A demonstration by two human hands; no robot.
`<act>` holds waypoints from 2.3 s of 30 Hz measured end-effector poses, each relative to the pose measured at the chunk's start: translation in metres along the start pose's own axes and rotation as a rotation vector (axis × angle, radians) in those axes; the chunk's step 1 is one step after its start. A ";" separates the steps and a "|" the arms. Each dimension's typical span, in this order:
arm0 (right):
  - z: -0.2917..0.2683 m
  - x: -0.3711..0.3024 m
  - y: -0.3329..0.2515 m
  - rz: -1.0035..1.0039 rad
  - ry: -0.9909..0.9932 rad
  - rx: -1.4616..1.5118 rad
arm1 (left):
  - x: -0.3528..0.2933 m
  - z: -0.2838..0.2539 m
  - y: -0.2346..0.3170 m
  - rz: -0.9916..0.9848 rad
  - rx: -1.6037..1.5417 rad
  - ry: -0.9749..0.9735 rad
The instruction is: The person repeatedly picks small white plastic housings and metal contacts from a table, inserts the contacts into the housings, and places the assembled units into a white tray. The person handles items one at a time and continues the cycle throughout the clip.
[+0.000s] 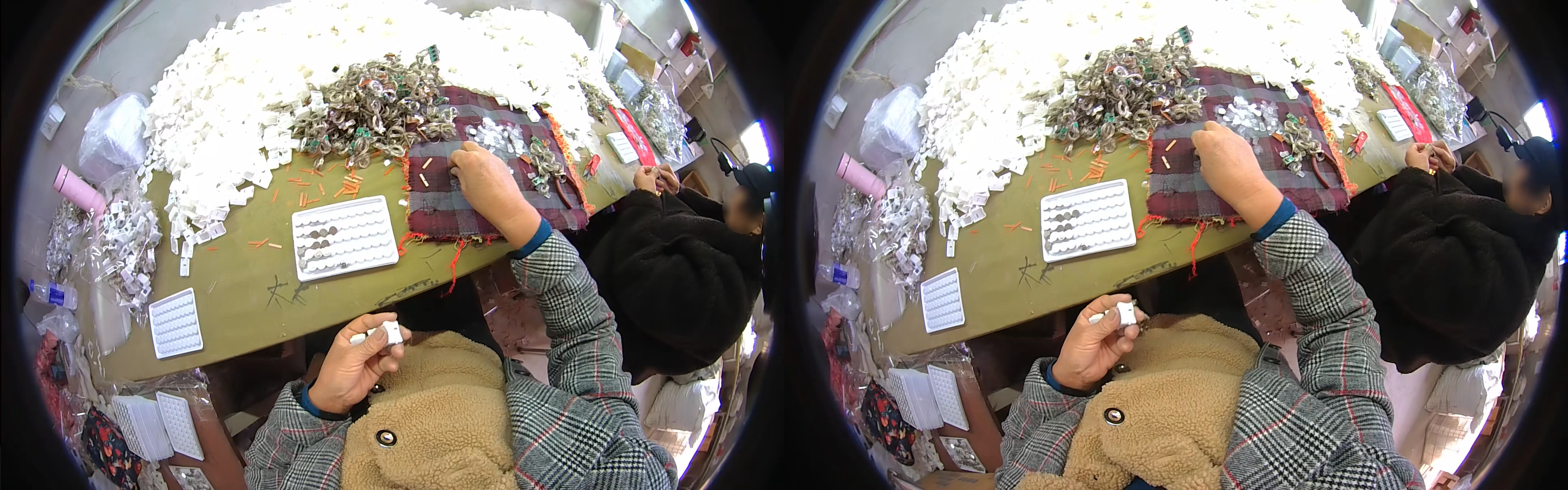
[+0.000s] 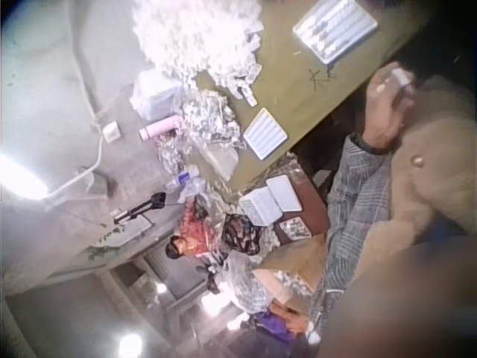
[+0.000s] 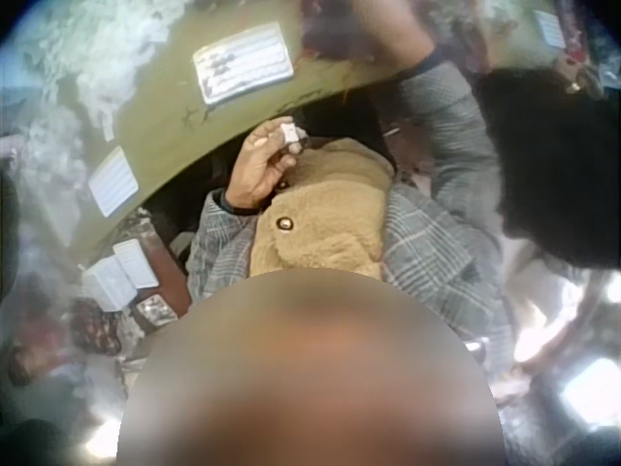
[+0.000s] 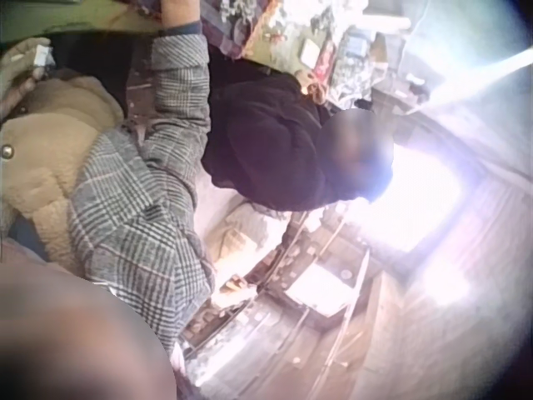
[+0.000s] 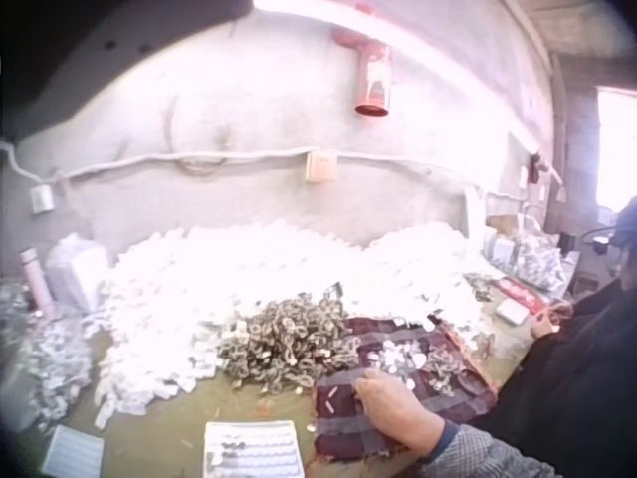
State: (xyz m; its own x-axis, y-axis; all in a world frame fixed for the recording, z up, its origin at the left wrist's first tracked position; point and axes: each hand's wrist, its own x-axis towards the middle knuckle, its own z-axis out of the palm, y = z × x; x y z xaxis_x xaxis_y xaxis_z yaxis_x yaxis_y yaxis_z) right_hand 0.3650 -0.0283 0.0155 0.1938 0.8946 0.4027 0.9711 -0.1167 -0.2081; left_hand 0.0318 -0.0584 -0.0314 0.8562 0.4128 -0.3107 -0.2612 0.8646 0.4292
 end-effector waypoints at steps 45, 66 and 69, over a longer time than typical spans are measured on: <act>-0.035 -0.096 -0.158 -0.224 -0.154 1.011 | -0.026 0.021 0.014 0.364 0.110 0.057; 0.076 0.143 -0.196 -0.135 -0.360 0.319 | -0.037 -0.013 0.102 0.468 -0.174 0.000; 0.096 0.148 -0.206 -0.155 -0.295 0.204 | -0.038 -0.015 0.103 0.448 -0.172 0.089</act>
State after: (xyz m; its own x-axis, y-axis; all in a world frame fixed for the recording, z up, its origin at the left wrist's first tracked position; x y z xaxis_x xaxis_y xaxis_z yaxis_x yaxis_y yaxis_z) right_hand 0.1801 0.1700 0.0325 -0.0301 0.9840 0.1753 0.9325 0.0909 -0.3497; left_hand -0.0347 0.0196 0.0119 0.6034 0.7716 -0.2013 -0.6716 0.6278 0.3936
